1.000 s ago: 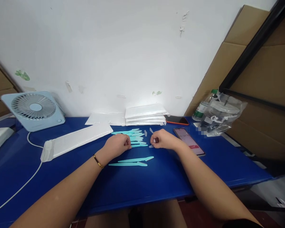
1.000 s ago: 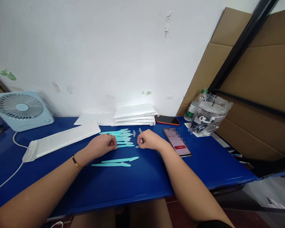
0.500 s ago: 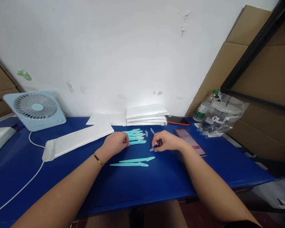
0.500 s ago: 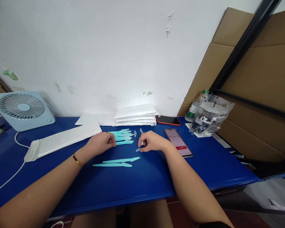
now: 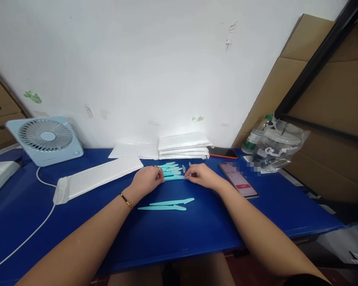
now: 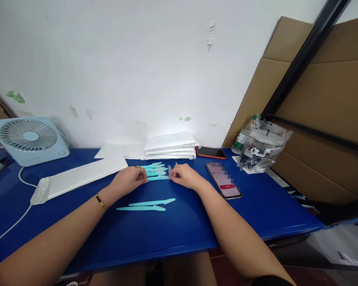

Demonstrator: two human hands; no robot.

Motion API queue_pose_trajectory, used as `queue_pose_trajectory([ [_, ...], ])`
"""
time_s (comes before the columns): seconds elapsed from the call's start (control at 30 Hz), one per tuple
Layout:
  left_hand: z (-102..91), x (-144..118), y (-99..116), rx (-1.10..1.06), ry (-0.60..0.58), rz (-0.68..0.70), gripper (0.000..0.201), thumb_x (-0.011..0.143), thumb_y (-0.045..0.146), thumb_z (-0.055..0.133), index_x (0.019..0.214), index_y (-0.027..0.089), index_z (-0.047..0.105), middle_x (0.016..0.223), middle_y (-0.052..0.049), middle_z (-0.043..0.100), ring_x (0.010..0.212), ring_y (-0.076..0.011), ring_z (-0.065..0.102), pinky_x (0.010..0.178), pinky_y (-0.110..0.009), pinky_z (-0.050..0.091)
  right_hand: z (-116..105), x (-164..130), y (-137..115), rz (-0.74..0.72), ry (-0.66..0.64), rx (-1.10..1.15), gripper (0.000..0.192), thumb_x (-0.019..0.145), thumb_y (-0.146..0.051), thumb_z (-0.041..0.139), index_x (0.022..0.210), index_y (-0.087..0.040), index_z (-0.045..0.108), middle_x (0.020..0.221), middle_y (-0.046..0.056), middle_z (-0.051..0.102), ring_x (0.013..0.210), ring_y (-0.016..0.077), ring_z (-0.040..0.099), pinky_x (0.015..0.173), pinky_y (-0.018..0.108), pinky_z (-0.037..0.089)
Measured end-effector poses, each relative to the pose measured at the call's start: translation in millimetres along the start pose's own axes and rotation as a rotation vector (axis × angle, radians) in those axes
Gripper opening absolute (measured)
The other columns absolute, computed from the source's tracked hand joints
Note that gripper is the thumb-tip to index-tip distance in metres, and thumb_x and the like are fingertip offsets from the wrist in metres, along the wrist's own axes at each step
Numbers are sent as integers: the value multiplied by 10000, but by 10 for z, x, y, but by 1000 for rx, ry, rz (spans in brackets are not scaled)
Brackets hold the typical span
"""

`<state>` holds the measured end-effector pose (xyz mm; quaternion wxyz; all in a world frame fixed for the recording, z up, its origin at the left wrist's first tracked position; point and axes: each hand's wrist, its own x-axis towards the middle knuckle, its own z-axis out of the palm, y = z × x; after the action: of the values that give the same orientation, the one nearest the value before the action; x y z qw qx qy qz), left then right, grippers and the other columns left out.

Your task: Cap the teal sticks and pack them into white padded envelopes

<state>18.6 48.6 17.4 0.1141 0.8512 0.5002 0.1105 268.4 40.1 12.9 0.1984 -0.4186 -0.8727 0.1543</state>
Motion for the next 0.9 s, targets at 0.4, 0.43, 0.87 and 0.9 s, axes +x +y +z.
queue_pose_trajectory([
  [0.4,-8,-115,218,-91,9,112,247,755,436,573,887,239,641,895,-8,646,788,-170,579,628,-254,396,135,158,68,34,233,-127,204,862,-236,515,916,-167,699,886,79,643,823,159,591,764,260,433],
  [0.43,-12,-139,258,-122,-66,144,247,748,453,579,858,243,647,848,1,647,741,-157,577,592,-245,385,142,171,87,41,215,-146,193,846,-249,540,908,-166,703,887,81,646,823,163,593,762,260,433],
  [0.87,-8,-86,157,38,-71,138,163,765,370,563,776,233,651,803,-9,666,710,-163,576,569,-248,357,-87,-49,133,171,35,-67,176,652,-70,581,752,-182,673,713,5,676,656,126,605,608,202,405],
  [0.9,-9,-79,149,30,-85,137,162,765,368,565,769,232,653,788,-8,665,707,-162,577,568,-246,360,-123,-85,134,167,-16,-5,147,654,-93,603,751,-179,672,706,1,674,644,121,605,595,196,407],
])
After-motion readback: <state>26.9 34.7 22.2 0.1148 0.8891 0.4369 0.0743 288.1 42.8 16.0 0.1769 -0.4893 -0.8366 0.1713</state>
